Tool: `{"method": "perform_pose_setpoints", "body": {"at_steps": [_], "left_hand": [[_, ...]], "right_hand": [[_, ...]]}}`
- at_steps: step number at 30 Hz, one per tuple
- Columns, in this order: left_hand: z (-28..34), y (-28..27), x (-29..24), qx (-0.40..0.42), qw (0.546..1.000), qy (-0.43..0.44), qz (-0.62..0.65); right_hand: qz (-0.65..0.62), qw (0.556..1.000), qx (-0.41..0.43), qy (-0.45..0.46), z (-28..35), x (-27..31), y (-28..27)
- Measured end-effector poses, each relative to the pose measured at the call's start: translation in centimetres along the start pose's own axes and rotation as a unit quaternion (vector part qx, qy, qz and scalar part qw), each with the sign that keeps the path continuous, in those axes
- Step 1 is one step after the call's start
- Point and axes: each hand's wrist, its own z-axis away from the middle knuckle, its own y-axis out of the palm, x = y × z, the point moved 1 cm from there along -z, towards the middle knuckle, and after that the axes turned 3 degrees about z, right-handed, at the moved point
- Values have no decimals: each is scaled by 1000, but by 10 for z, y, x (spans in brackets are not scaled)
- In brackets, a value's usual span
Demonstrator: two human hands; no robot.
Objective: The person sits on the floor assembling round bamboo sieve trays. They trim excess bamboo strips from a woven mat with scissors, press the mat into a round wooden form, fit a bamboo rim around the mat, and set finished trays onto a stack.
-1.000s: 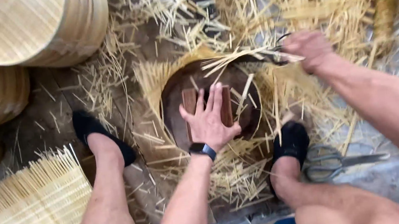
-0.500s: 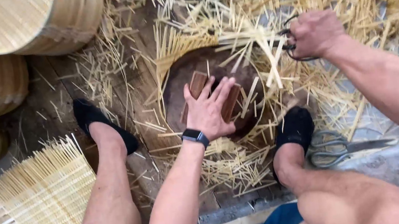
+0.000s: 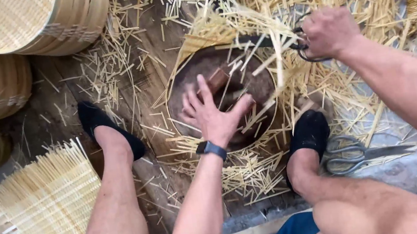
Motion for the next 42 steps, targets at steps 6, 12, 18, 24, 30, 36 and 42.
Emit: {"method": "perform_pose_setpoints", "body": {"at_steps": [6, 12, 18, 24, 30, 36, 42], "left_hand": [[-12, 0, -21, -13, 997, -51, -50], [-16, -15, -18, 49, 996, 26, -72], [-21, -10, -17, 83, 989, 86, -92], [-21, -6, -2, 88, 989, 100, -57], [-22, 2, -5, 86, 975, 193, -67], [-25, 6, -1, 74, 976, 196, -55], [-34, 2, -8, 134, 951, 276, -34]], "right_hand": [[30, 999, 25, -2, -18, 46, -37], [-65, 997, -36, -26, -29, 14, 28], [16, 979, -199, -34, -11, 4, 48], [-22, 955, -292, -52, -37, 39, 19], [9, 986, -163, -23, 0, 5, 57], [114, 970, -216, -15, -35, 51, 23], [-7, 1000, 25, -9, 1, 1, 15]]}}
